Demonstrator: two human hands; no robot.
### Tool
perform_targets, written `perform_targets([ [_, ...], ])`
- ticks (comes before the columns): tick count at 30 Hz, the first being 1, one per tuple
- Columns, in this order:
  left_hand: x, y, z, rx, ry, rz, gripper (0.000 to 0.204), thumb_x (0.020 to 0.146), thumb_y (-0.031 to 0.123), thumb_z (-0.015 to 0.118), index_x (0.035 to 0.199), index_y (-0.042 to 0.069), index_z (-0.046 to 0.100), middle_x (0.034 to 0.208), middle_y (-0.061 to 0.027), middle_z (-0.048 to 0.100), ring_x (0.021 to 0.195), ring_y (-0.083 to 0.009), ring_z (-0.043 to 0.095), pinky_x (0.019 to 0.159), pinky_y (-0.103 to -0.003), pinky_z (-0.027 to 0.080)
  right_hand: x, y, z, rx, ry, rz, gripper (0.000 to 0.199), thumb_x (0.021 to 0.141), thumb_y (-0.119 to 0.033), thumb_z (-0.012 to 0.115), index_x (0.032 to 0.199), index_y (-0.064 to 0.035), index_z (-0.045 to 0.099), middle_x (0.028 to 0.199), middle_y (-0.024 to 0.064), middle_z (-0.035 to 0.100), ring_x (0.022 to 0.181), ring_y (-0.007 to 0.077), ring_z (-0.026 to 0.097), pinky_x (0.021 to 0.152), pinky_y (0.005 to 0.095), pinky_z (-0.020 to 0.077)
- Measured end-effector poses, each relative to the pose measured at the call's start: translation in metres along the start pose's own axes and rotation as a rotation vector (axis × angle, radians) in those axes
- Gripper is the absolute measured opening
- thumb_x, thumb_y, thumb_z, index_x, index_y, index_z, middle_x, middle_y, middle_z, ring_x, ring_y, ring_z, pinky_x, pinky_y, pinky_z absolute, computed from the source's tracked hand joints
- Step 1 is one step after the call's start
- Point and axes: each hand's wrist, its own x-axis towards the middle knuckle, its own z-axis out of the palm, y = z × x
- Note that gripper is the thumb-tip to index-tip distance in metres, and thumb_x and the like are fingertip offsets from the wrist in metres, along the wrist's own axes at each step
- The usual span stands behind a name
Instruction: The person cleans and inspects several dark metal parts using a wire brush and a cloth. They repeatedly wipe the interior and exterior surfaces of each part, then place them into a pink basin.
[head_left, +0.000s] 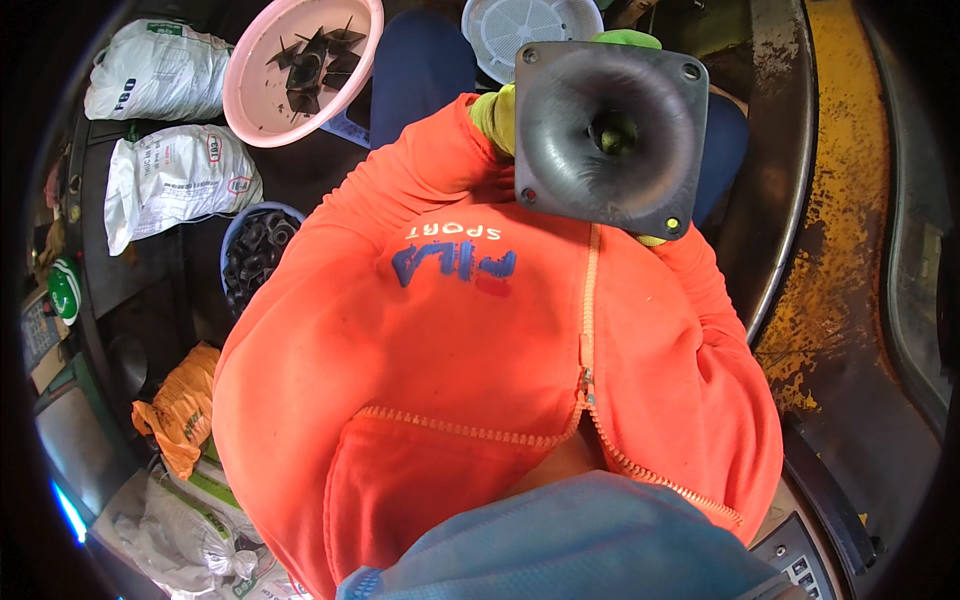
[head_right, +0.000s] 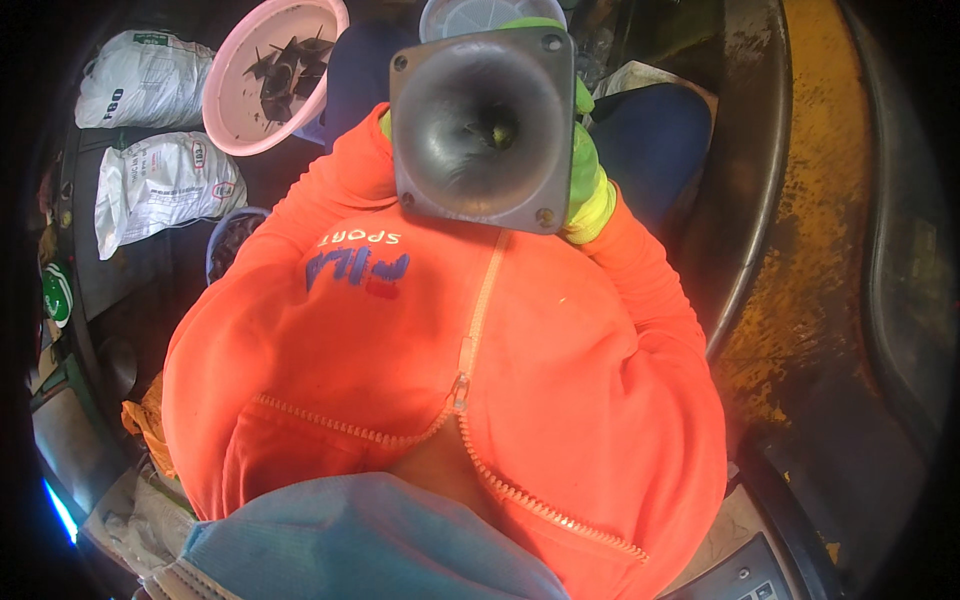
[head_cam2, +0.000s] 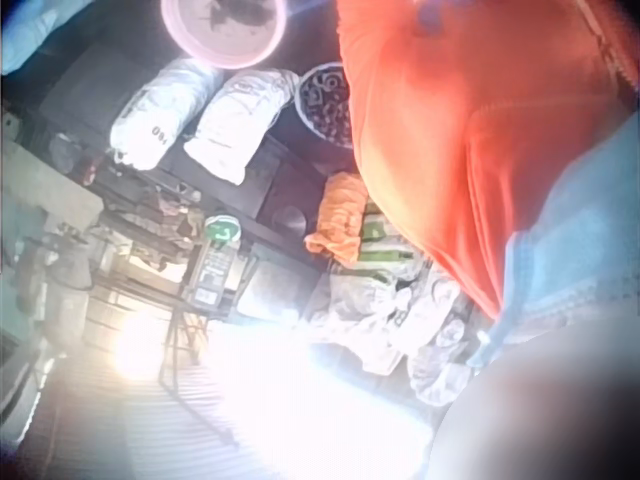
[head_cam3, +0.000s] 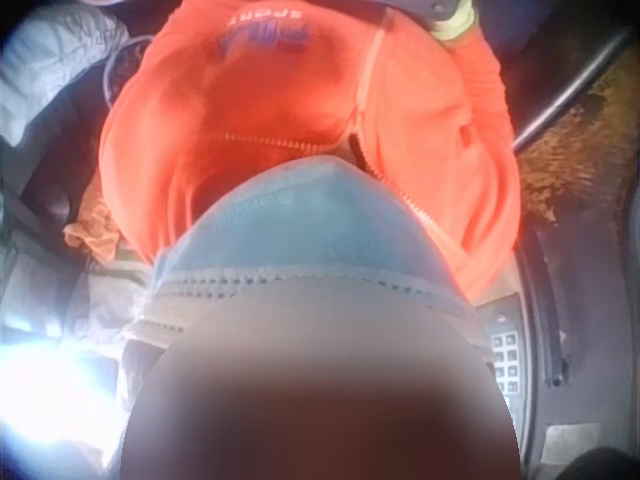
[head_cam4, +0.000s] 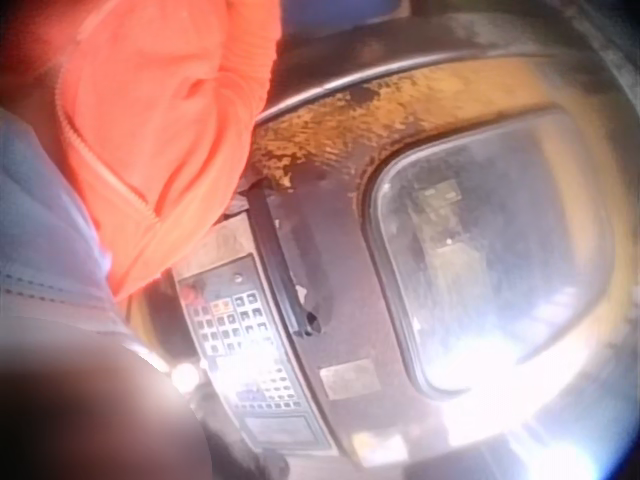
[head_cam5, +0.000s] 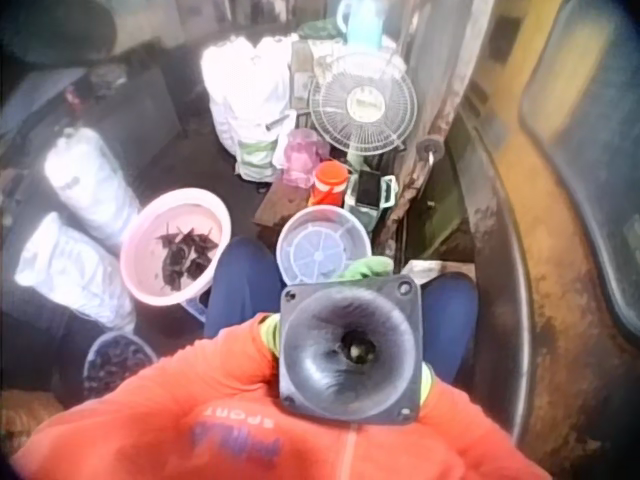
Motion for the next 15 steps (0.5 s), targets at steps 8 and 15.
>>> perform_targets([
  [8,0.001,-0.001,-0.003,0.011,-0.034,-0.033,0.066,0.076,0.02,0.08,0.133,0.003,0.05,0.124,-0.0102,0.059,0.113,-0.0204,0.058,0.097,-0.036,0.047,-0.003,-0.014,-0.004,-0.268,-0.001,-0.062,0.04,0.096,-0.026,0.058,0.129,-0.005,0.05,0.121,0.0058,0.056,0.109,0.0157,0.056,0.092,0.03,0.0493],
  [15,0.01,0.003,-0.015,0.112,-0.098,-0.052,0.066,0.076,0.021,0.08,0.132,0.003,0.05,0.123,-0.0105,0.059,0.112,-0.0208,0.058,0.096,-0.037,0.047,0.009,-0.013,-0.01,-0.444,-0.028,-0.17,0.041,0.096,-0.027,0.057,0.13,-0.0049,0.049,0.123,0.0062,0.055,0.111,0.0158,0.055,0.094,0.0307,0.0488],
])
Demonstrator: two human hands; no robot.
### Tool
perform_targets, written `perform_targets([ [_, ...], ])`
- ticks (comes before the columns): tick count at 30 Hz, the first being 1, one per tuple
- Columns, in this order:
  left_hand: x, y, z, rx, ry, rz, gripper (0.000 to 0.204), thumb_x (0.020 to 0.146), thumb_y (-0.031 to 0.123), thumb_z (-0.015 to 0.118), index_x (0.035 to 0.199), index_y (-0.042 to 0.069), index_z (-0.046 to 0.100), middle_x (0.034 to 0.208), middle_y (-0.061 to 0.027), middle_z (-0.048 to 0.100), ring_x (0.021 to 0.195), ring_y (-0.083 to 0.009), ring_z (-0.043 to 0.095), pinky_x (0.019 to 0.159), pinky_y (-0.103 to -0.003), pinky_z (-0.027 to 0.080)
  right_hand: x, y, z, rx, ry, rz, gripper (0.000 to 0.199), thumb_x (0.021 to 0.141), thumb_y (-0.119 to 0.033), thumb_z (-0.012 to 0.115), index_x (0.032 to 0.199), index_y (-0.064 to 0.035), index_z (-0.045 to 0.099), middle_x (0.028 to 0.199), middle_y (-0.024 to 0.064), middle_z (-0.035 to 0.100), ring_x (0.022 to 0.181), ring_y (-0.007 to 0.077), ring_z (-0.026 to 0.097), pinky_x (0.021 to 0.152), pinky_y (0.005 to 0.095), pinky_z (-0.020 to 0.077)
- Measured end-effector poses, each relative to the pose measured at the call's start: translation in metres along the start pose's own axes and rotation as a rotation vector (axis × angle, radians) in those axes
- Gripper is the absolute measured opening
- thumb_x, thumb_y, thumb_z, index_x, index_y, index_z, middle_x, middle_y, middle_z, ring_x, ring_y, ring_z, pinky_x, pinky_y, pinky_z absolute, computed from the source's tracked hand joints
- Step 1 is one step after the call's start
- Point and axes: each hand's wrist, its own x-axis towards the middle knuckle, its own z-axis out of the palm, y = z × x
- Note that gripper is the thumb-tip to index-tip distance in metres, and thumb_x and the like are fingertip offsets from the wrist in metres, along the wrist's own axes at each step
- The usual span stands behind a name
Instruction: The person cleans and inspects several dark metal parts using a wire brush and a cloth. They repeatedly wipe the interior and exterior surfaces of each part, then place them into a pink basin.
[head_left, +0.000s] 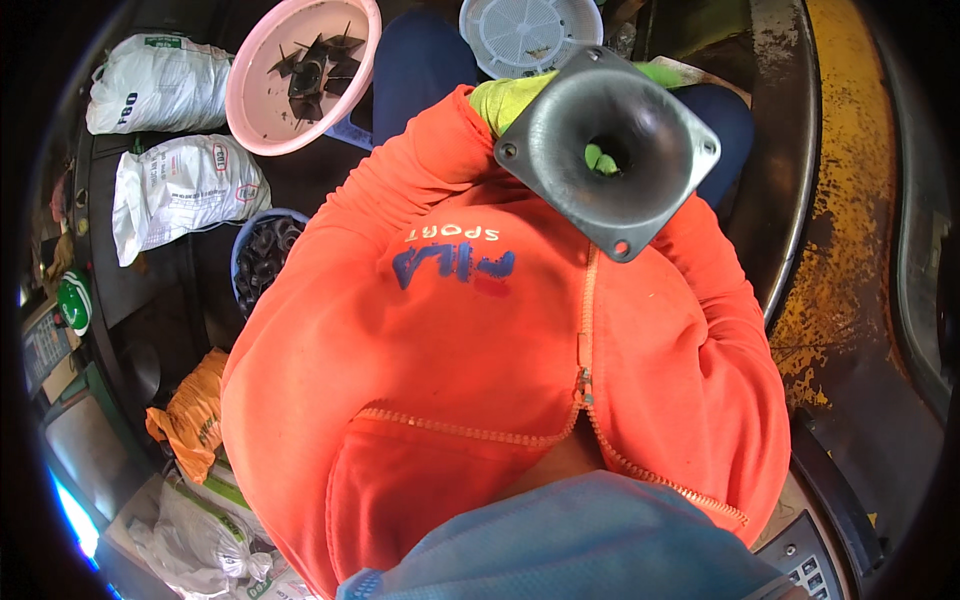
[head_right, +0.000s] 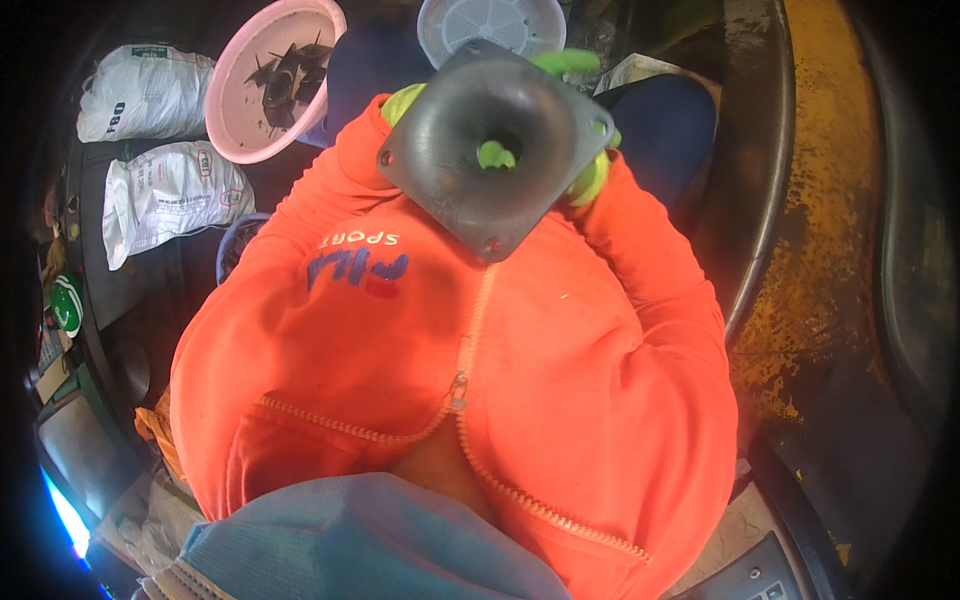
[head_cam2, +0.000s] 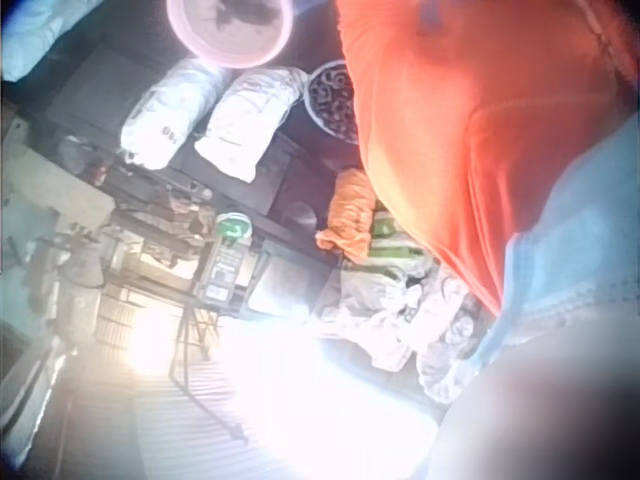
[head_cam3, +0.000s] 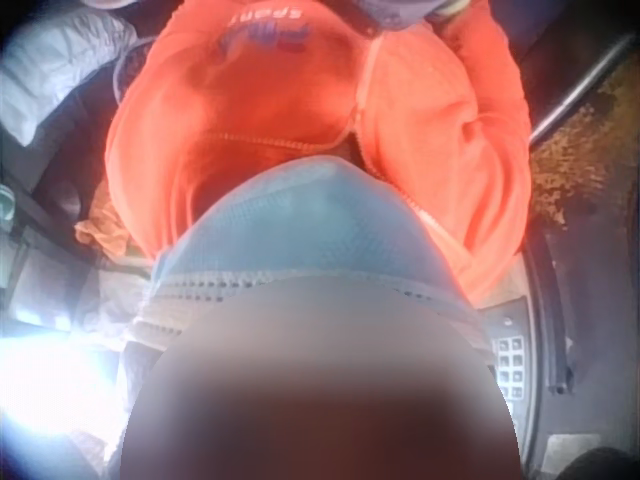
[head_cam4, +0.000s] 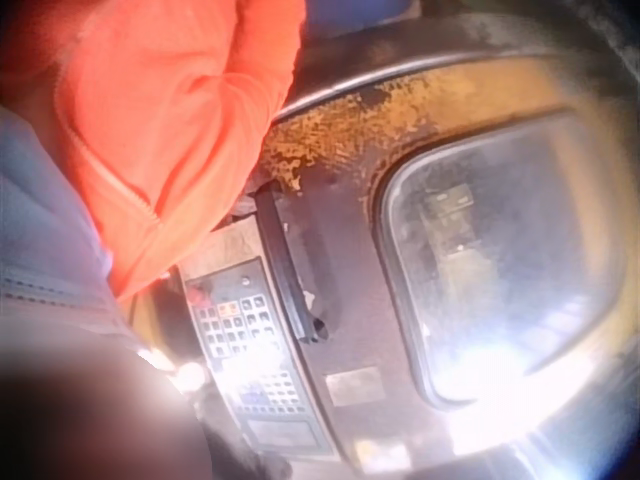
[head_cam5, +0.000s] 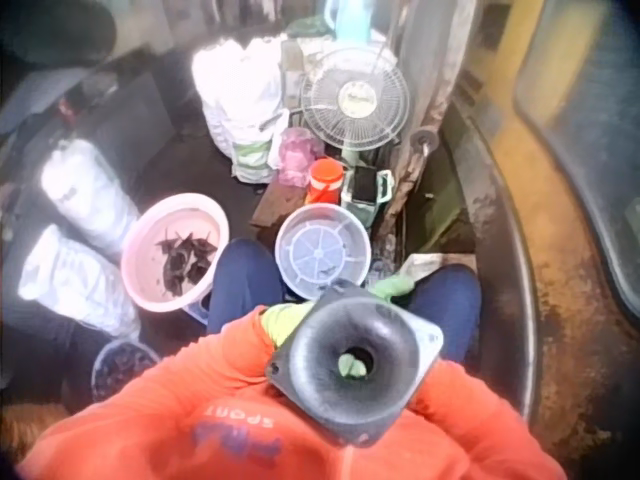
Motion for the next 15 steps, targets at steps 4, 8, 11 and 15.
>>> perform_targets([
  [4,0.008,0.017,-0.019,0.251,-0.076,0.016,0.066,0.076,0.021,0.08,0.132,0.002,0.05,0.123,-0.0107,0.06,0.112,-0.021,0.058,0.096,-0.037,0.048,0.023,0.017,0.001,0.046,-0.005,-0.106,0.042,0.096,-0.028,0.057,0.131,-0.0049,0.048,0.124,0.0064,0.055,0.112,0.0159,0.055,0.094,0.0311,0.0486],
  [8,0.013,0.037,-0.04,0.507,-0.142,0.059,0.066,0.076,0.022,0.08,0.132,0.002,0.05,0.122,-0.0109,0.06,0.111,-0.0211,0.059,0.095,-0.037,0.048,0.044,0.036,-0.002,0.202,-0.023,-0.198,0.043,0.096,-0.029,0.057,0.131,-0.0048,0.048,0.125,0.0067,0.054,0.113,0.016,0.054,0.095,0.0315,0.0484],
  [11,0.016,0.042,-0.046,0.566,-0.167,0.083,0.066,0.076,0.022,0.079,0.132,0.002,0.05,0.122,-0.011,0.06,0.111,-0.0213,0.059,0.095,-0.037,0.048,0.049,0.048,-0.007,0.252,-0.016,-0.248,0.044,0.097,-0.029,0.056,0.132,-0.0048,0.047,0.126,0.0068,0.054,0.114,0.016,0.054,0.096,0.0318,0.0482],
  [15,0.023,0.043,-0.048,0.605,-0.193,0.109,0.066,0.077,0.023,0.079,0.132,0.002,0.05,0.121,-0.0112,0.061,0.111,-0.0215,0.059,0.094,-0.037,0.048,0.05,0.061,-0.006,0.185,0.011,-0.363,0.045,0.097,-0.03,0.056,0.133,-0.0047,0.047,0.127,0.007,0.053,0.115,0.0161,0.053,0.096,0.0322,0.048],
])
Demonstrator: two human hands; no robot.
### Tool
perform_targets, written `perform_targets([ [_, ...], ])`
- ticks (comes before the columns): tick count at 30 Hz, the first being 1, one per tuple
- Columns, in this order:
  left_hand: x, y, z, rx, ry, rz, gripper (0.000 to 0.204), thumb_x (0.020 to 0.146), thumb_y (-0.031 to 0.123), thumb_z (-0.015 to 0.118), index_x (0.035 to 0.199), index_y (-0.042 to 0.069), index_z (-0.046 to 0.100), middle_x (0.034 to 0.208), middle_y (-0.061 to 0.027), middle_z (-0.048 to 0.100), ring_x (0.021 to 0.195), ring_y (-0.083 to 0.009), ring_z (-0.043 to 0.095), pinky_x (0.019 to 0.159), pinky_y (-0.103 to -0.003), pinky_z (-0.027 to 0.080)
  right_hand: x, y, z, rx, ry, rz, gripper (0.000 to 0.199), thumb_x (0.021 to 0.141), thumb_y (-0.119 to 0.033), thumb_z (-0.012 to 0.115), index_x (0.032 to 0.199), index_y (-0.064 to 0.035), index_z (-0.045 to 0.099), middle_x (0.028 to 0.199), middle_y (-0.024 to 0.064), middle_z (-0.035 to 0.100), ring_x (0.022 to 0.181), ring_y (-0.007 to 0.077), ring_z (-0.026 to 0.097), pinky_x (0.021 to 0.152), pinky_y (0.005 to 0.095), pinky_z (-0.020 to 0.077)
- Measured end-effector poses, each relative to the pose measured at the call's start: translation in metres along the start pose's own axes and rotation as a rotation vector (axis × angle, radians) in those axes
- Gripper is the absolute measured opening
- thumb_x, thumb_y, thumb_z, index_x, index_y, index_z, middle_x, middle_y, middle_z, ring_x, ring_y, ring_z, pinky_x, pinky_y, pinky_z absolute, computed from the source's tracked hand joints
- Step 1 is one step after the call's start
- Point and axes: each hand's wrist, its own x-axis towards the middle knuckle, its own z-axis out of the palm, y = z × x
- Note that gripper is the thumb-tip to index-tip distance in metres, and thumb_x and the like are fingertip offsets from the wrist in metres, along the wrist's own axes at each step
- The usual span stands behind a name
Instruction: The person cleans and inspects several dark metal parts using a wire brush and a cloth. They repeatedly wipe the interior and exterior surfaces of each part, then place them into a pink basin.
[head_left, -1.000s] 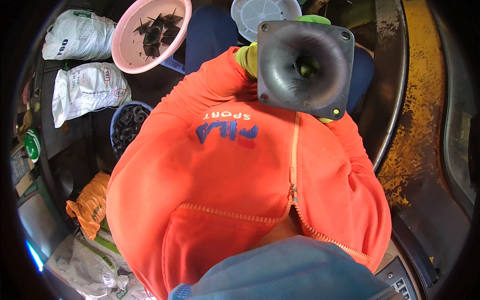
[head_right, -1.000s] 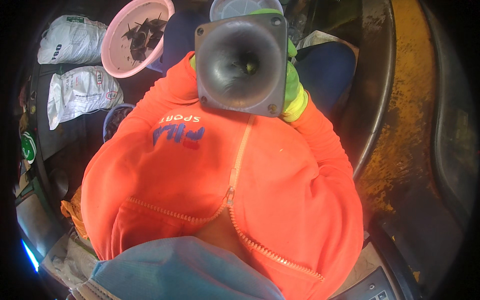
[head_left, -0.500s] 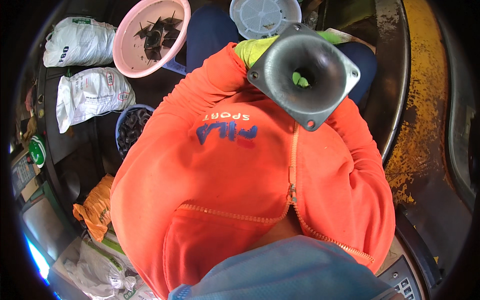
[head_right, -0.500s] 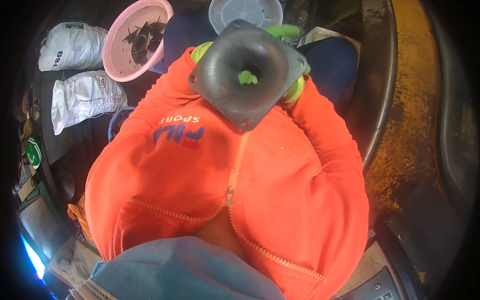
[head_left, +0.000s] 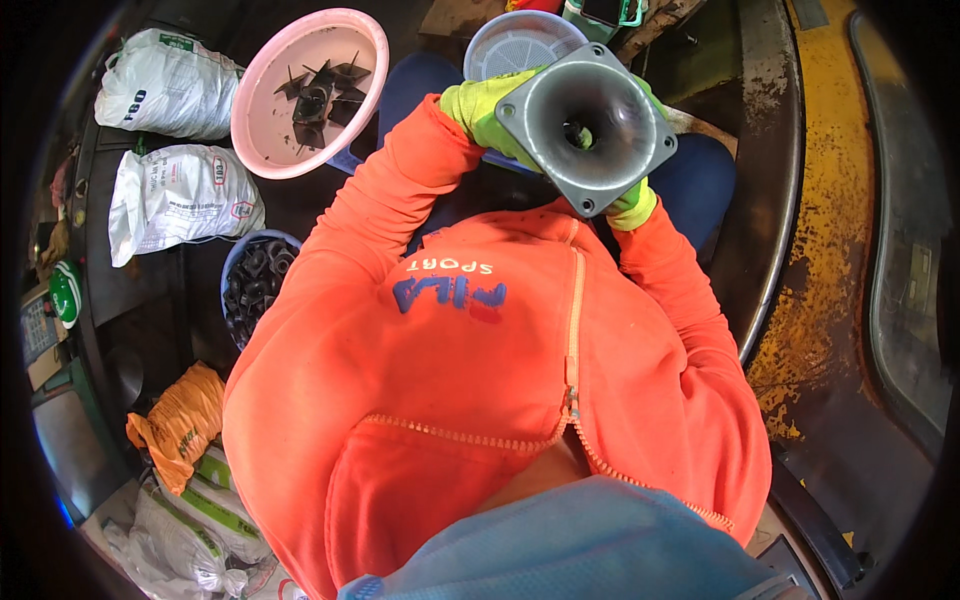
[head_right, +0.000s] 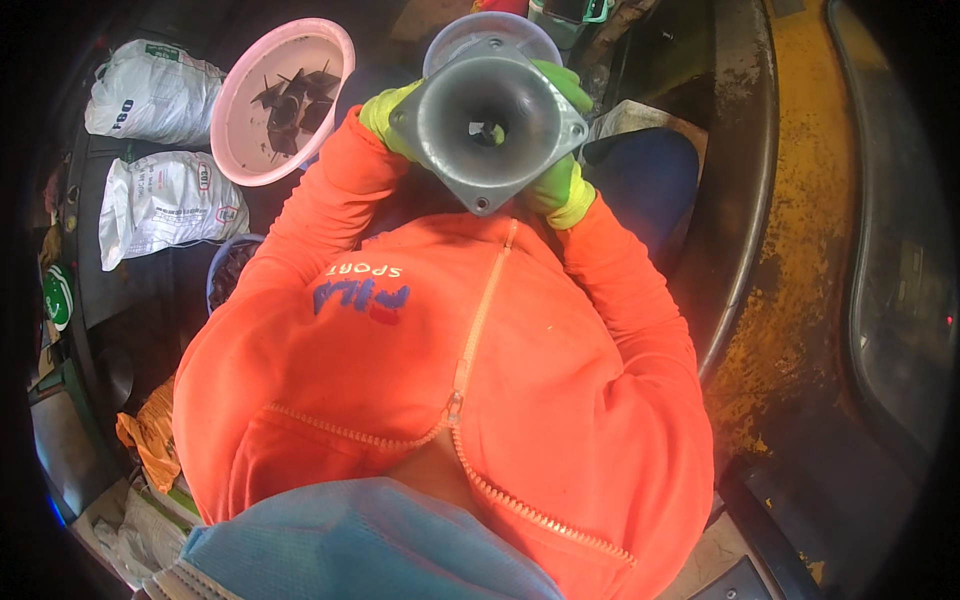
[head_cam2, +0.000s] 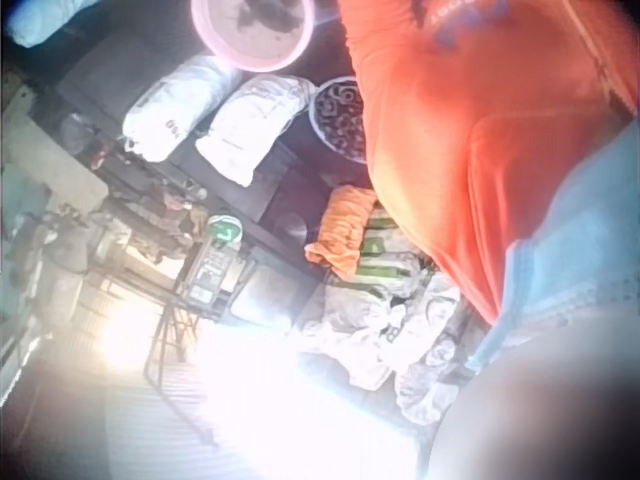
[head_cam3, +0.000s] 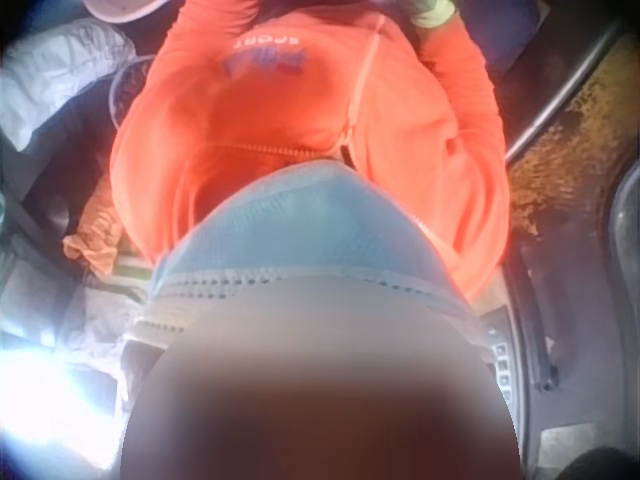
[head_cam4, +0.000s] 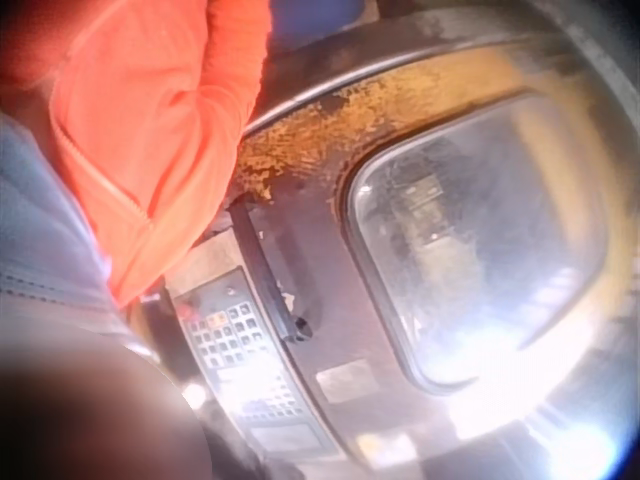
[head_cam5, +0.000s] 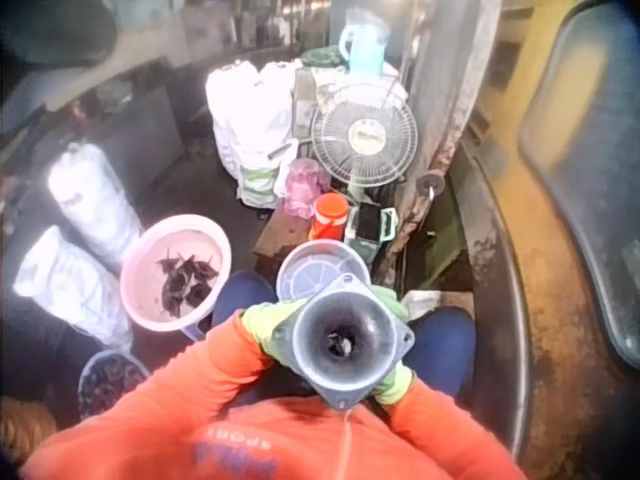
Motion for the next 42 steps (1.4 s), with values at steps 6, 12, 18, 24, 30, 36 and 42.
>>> perform_targets([
  [6,-0.005,-0.012,-0.003,0.013,0.04,-0.029,0.066,0.077,0.024,0.079,0.132,0.001,0.051,0.121,-0.0115,0.061,0.11,-0.0218,0.06,0.094,-0.037,0.048,0.003,-0.003,0.001,-0.249,0.167,-0.12,0.045,0.094,-0.025,0.06,0.131,-0.0014,0.049,0.124,0.0085,0.057,0.11,0.0175,0.057,0.093,0.0317,0.0494],
  [12,-0.007,-0.031,0.023,0.064,0.158,-0.107,0.075,0.077,0.023,0.079,0.138,0.001,0.042,0.132,-0.0171,0.053,0.121,-0.0321,0.053,0.103,-0.041,0.041,0.004,-0.018,0.01,-0.557,0.258,-0.218,0.041,0.087,-0.009,0.069,0.125,-0.0013,0.055,0.114,0.0061,0.063,0.101,0.0141,0.061,0.085,0.0283,0.0501],
  [18,0.002,-0.016,0.015,0.058,0.084,0.016,0.073,0.078,0.023,0.079,0.138,0.002,0.043,0.132,-0.0135,0.055,0.119,-0.0273,0.055,0.103,-0.039,0.042,0.009,-0.026,0.013,-0.498,0.217,-0.271,0.038,0.088,-0.011,0.07,0.122,-0.0022,0.056,0.108,0.0056,0.064,0.095,0.0146,0.061,0.082,0.0286,0.0502],
  [24,0.018,0.008,0.047,-0.349,0.486,-0.087,0.064,0.076,0.019,0.081,0.13,0.003,0.05,0.12,-0.0117,0.062,0.114,-0.0216,0.057,0.097,-0.034,0.046,0.007,-0.028,0.006,-0.272,0.391,-0.185,0.036,0.087,-0.016,0.069,0.119,-0.0014,0.059,0.106,0.0079,0.065,0.091,0.018,0.064,0.081,0.033,0.0525],
  [30,0.027,0.009,0.096,0.172,0.643,0.026,0.068,0.072,0.018,0.085,0.129,0.005,0.05,0.121,-0.0084,0.058,0.107,-0.0177,0.059,0.093,-0.033,0.048,0.013,-0.034,0.012,-0.61,0.258,-0.402,0.039,0.082,-0.017,0.073,0.115,-0.0024,0.06,0.101,0.0074,0.066,0.087,0.0198,0.066,0.074,0.0322,0.0529],
  [36,0.022,-0.005,0.092,-0.101,0.481,0.018,0.067,0.073,0.019,0.084,0.129,0.005,0.05,0.122,-0.0088,0.057,0.108,-0.0178,0.059,0.094,-0.033,0.048,0.01,-0.039,0.024,-0.708,0.239,-0.351,0.036,0.08,-0.019,0.074,0.111,-0.004,0.062,0.096,0.0067,0.066,0.084,0.0198,0.065,0.071,0.0313,0.0522],
  [42,0.014,-0.003,0.088,-0.247,0.307,-0.01,0.066,0.074,0.02,0.083,0.129,0.004,0.05,0.124,-0.0092,0.057,0.109,-0.0179,0.058,0.094,-0.034,0.048,-0.01,-0.027,0.026,-0.419,0.277,-0.171,0.036,0.081,-0.019,0.073,0.111,-0.0043,0.062,0.096,0.0065,0.066,0.083,0.0195,0.065,0.071,0.0311,0.0519],
])
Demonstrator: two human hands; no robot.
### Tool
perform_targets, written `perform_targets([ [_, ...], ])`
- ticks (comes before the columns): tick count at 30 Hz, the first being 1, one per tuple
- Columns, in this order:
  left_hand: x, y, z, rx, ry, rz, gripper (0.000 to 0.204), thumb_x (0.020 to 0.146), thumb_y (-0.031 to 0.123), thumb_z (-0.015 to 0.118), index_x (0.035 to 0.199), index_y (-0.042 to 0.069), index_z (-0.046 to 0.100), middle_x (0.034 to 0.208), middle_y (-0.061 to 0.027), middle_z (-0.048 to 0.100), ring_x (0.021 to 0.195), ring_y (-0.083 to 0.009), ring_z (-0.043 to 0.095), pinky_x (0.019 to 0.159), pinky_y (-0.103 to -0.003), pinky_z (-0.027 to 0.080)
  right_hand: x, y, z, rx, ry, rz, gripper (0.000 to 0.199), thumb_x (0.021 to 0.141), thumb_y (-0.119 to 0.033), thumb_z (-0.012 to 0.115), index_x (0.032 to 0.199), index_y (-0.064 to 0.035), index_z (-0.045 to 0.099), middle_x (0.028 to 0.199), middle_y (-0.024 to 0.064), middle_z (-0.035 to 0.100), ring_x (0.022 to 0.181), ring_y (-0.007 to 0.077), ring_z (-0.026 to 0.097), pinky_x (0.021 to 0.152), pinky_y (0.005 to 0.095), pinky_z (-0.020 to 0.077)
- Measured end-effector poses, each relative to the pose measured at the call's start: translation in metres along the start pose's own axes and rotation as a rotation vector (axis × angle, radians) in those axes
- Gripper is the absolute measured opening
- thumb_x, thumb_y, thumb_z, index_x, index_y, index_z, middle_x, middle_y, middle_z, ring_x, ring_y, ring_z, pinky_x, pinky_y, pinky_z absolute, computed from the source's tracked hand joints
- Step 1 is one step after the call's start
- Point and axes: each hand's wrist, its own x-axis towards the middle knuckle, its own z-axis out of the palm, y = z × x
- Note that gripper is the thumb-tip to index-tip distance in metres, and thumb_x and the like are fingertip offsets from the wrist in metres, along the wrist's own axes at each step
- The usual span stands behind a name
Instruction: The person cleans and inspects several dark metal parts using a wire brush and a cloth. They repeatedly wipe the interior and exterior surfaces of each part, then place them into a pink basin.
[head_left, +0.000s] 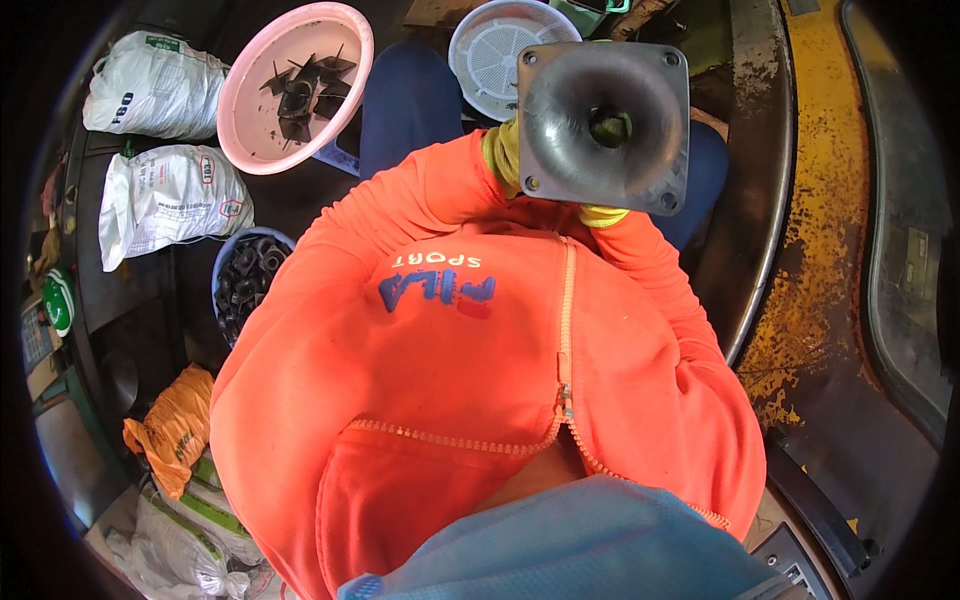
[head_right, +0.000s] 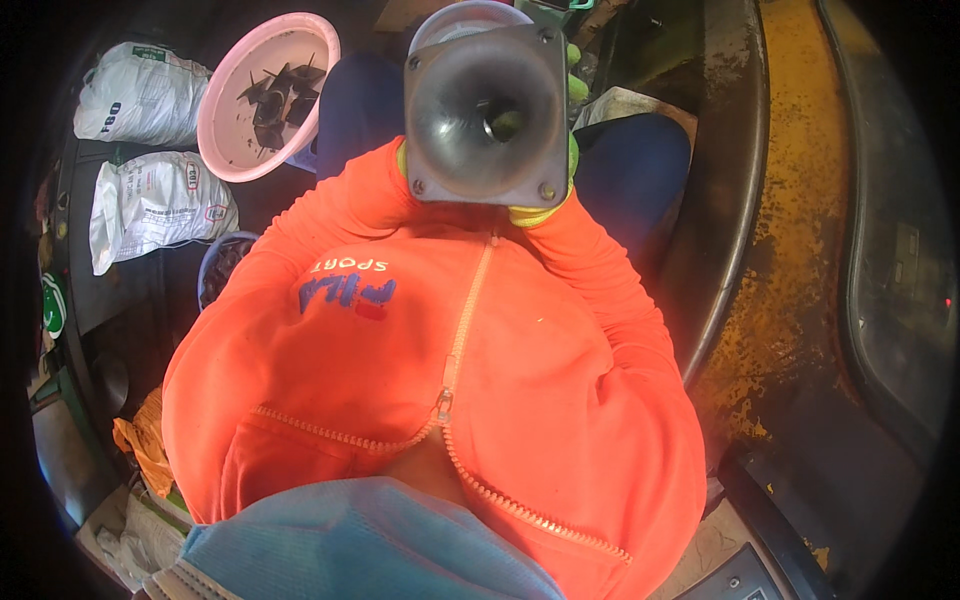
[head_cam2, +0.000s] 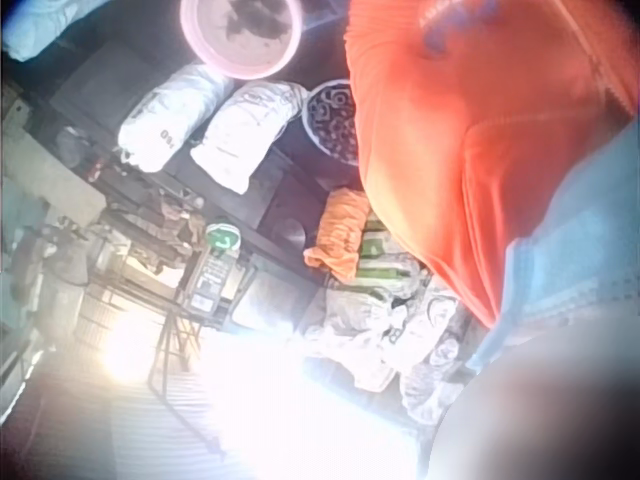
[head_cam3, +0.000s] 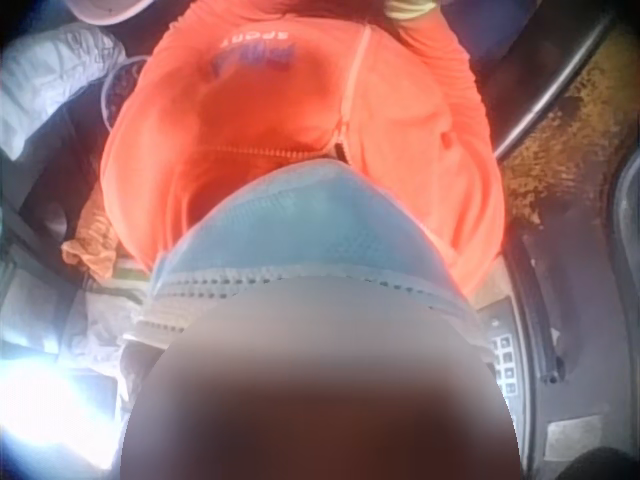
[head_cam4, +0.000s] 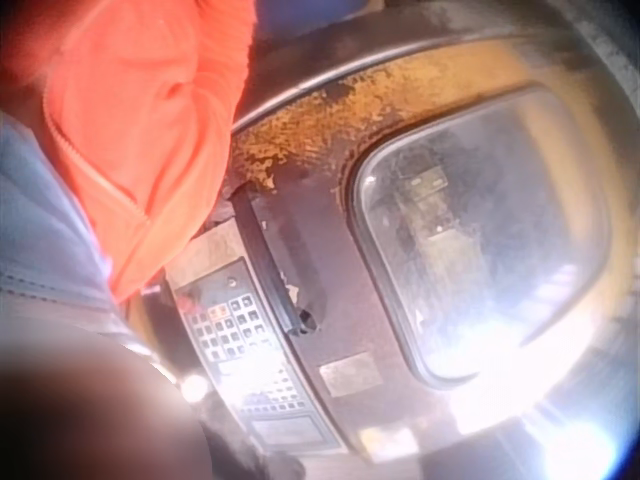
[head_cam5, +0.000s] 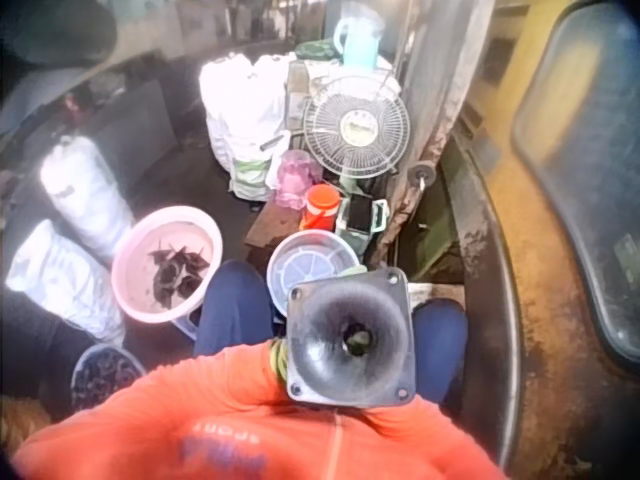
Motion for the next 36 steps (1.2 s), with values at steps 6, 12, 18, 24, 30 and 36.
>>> perform_targets([
  [6,0.001,0.009,-0.011,0.033,-0.116,0.013,0.066,0.074,0.021,0.083,0.129,0.004,0.05,0.125,-0.0096,0.056,0.11,-0.018,0.057,0.095,-0.034,0.047,-0.017,-0.009,-0.032,0.278,-0.106,0.365,0.035,0.081,-0.019,0.073,0.112,-0.0047,0.062,0.095,0.0064,0.066,0.083,0.0191,0.064,0.071,0.0308,0.0516],
  [12,-0.007,0.011,-0.023,0.027,-0.236,-0.001,0.066,0.075,0.021,0.082,0.129,0.003,0.051,0.126,-0.01,0.056,0.11,-0.0181,0.057,0.095,-0.034,0.047,-0.021,-0.012,-0.05,0.328,-0.178,0.527,0.035,0.082,-0.019,0.072,0.112,-0.005,0.062,0.095,0.0063,0.065,0.083,0.0188,0.064,0.071,0.0306,0.0513],
  [18,-0.024,-0.001,-0.028,-0.168,-0.343,-0.121,0.065,0.075,0.022,0.081,0.129,0.002,0.051,0.127,-0.0105,0.055,0.111,-0.0182,0.056,0.095,-0.034,0.047,-0.018,-0.011,-0.054,0.332,-0.196,0.578,0.034,0.082,-0.019,0.071,0.112,-0.0054,0.062,0.094,0.0062,0.065,0.083,0.0184,0.063,0.071,0.0304,0.051],
  [24,-0.03,-0.016,-0.032,-0.316,-0.416,-0.202,0.065,0.076,0.023,0.081,0.13,0.002,0.051,0.129,-0.0109,0.055,0.112,-0.0184,0.056,0.096,-0.035,0.046,-0.014,-0.01,-0.056,0.341,-0.194,0.597,0.034,0.083,-0.02,0.071,0.113,-0.0057,0.062,0.094,0.0061,0.065,0.082,0.0181,0.063,0.071,0.0301,0.0507],
  [30,-0.02,-0.015,-0.041,-0.289,-0.469,-0.204,0.064,0.077,0.024,0.08,0.13,0.001,0.051,0.13,-0.0113,0.054,0.113,-0.0185,0.055,0.096,-0.035,0.046,-0.008,-0.001,-0.054,0.34,-0.179,0.575,0.034,0.084,-0.02,0.07,0.113,-0.0061,0.062,0.094,0.006,0.065,0.082,0.0177,0.062,0.07,0.0299,0.0504],
  [36,0.008,0.015,-0.05,0.347,-0.28,0.2,0.044,0.087,0.014,0.067,0.128,0.003,0.054,0.124,-0.0083,0.058,0.11,-0.0163,0.058,0.095,-0.031,0.048,0.009,0.006,-0.045,0.327,-0.116,0.413,0.033,0.084,-0.02,0.07,0.114,-0.0064,0.062,0.093,0.0059,0.064,0.082,0.0174,0.062,0.07,0.0297,0.0501],
])
